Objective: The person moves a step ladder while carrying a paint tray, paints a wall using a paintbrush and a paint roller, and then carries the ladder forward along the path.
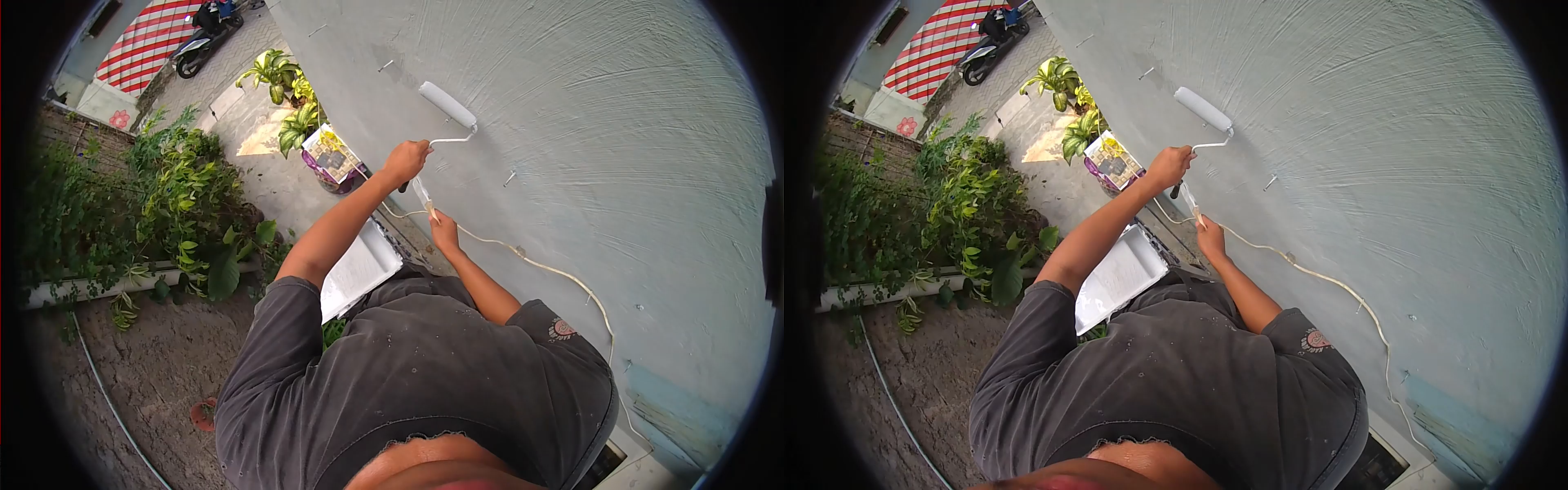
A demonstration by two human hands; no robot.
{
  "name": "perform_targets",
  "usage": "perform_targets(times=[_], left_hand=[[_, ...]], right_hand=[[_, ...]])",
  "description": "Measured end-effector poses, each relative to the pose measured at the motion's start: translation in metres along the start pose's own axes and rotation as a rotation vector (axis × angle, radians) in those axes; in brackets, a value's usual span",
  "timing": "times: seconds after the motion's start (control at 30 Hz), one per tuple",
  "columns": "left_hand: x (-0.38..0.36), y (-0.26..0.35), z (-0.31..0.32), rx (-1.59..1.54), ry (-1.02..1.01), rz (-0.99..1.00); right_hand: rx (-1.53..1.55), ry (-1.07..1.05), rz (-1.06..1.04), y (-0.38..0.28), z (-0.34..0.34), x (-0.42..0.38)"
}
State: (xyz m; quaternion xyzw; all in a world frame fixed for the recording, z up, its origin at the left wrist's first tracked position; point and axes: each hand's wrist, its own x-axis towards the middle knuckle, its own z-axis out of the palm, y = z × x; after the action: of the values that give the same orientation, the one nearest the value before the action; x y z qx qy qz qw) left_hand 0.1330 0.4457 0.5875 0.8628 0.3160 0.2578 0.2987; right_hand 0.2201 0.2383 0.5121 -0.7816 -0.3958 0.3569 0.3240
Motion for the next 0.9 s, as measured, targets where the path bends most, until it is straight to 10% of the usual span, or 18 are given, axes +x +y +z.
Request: perform_targets(times=[0.9], left_hand=[[0.014,-0.026,0.013,-0.137,-0.058,-0.204]], right_hand=[[-0.015,0.102,0.0,0.021,-0.029,-0.025]])
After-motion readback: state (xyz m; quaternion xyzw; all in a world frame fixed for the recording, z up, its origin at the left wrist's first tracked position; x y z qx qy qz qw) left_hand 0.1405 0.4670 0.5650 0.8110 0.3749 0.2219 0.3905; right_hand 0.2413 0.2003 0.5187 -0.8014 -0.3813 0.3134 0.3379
